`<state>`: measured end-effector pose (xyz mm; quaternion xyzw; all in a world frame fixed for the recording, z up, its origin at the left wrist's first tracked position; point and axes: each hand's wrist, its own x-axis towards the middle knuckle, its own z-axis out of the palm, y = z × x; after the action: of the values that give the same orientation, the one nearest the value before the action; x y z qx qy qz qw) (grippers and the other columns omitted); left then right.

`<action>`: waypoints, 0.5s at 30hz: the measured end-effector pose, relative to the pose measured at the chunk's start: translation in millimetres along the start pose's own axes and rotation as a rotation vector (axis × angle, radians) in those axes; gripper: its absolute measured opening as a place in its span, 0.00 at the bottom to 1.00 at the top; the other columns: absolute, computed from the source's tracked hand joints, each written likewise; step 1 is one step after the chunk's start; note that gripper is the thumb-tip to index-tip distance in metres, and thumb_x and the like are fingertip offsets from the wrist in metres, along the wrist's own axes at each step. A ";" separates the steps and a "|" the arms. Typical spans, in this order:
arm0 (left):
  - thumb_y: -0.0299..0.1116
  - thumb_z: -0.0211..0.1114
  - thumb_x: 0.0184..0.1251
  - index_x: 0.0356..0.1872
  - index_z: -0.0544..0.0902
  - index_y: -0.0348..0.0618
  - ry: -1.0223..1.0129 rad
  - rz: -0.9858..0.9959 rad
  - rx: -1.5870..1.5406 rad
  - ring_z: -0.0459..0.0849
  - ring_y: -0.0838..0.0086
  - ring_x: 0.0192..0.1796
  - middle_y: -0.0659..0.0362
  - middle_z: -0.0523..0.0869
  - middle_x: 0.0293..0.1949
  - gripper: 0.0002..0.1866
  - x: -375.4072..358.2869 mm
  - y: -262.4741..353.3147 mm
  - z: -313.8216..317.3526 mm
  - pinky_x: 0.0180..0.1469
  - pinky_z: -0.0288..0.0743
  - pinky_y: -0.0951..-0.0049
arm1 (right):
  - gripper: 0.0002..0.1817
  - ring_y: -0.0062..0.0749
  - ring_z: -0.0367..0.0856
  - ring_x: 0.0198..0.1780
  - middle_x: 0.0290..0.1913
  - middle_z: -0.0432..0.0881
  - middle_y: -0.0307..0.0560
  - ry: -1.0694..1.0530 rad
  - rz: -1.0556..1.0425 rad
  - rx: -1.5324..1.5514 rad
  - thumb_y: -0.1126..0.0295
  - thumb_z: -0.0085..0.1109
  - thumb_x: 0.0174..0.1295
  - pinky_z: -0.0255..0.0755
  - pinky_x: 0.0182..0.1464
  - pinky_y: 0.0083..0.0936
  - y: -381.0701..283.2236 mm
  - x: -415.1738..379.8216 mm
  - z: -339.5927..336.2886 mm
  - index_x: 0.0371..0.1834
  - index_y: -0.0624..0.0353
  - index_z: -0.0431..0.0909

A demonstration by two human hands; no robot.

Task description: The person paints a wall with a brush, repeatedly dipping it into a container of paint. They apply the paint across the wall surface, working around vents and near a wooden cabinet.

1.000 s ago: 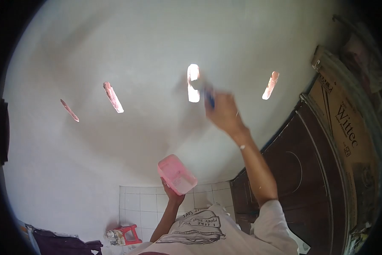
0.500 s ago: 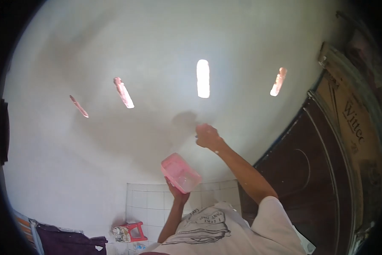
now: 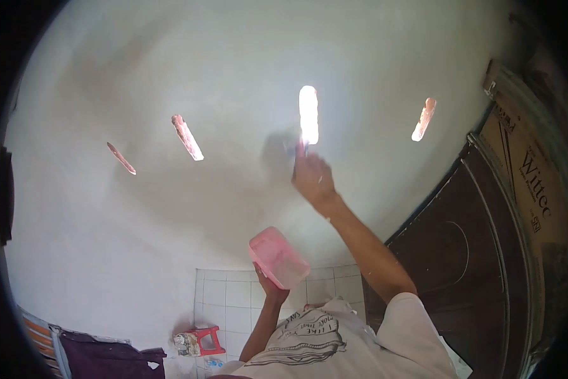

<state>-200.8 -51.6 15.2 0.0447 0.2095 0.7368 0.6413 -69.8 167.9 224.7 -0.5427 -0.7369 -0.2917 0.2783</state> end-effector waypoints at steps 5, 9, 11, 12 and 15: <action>0.68 0.41 0.75 0.77 0.60 0.58 -0.005 0.015 0.000 0.68 0.60 0.73 0.61 0.69 0.72 0.38 -3.6 7.6 -11.8 0.74 0.64 0.49 | 0.11 0.60 0.84 0.37 0.34 0.83 0.65 -0.642 -0.003 0.525 0.74 0.54 0.58 0.79 0.42 0.50 2.2 -48.7 13.8 0.42 0.64 0.81; 0.68 0.42 0.76 0.77 0.59 0.58 -0.013 0.047 -0.005 0.68 0.60 0.73 0.61 0.68 0.73 0.37 -4.1 8.5 -2.2 0.74 0.64 0.50 | 0.05 0.58 0.81 0.28 0.24 0.81 0.63 -0.204 -0.026 0.516 0.76 0.55 0.60 0.76 0.38 0.45 19.7 55.6 -56.2 0.34 0.64 0.80; 0.67 0.42 0.76 0.77 0.59 0.58 -0.011 0.049 0.007 0.67 0.60 0.73 0.61 0.68 0.73 0.37 -3.4 7.5 -3.8 0.75 0.63 0.50 | 0.08 0.53 0.85 0.35 0.31 0.83 0.62 -0.183 0.060 0.577 0.72 0.58 0.61 0.80 0.33 0.43 18.5 97.0 -126.3 0.37 0.66 0.81; 0.67 0.42 0.76 0.77 0.58 0.59 -0.019 0.052 0.018 0.67 0.60 0.74 0.62 0.67 0.73 0.37 -2.6 8.0 -3.7 0.75 0.63 0.50 | 0.09 0.49 0.85 0.32 0.29 0.84 0.58 -0.048 0.107 0.689 0.73 0.60 0.60 0.80 0.29 0.38 13.9 103.3 -149.5 0.42 0.64 0.82; 0.67 0.42 0.76 0.78 0.58 0.58 -0.014 0.063 0.027 0.66 0.61 0.75 0.62 0.66 0.74 0.37 -3.4 7.9 -5.3 0.75 0.62 0.50 | 0.23 0.48 0.87 0.35 0.35 0.87 0.57 0.273 -0.006 0.367 0.71 0.61 0.61 0.81 0.32 0.36 4.6 91.3 -77.0 0.61 0.59 0.77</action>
<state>-209.2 -56.9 14.0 0.0649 0.2133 0.7533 0.6187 -81.5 170.8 343.6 -0.4362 -0.7346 -0.2247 0.4686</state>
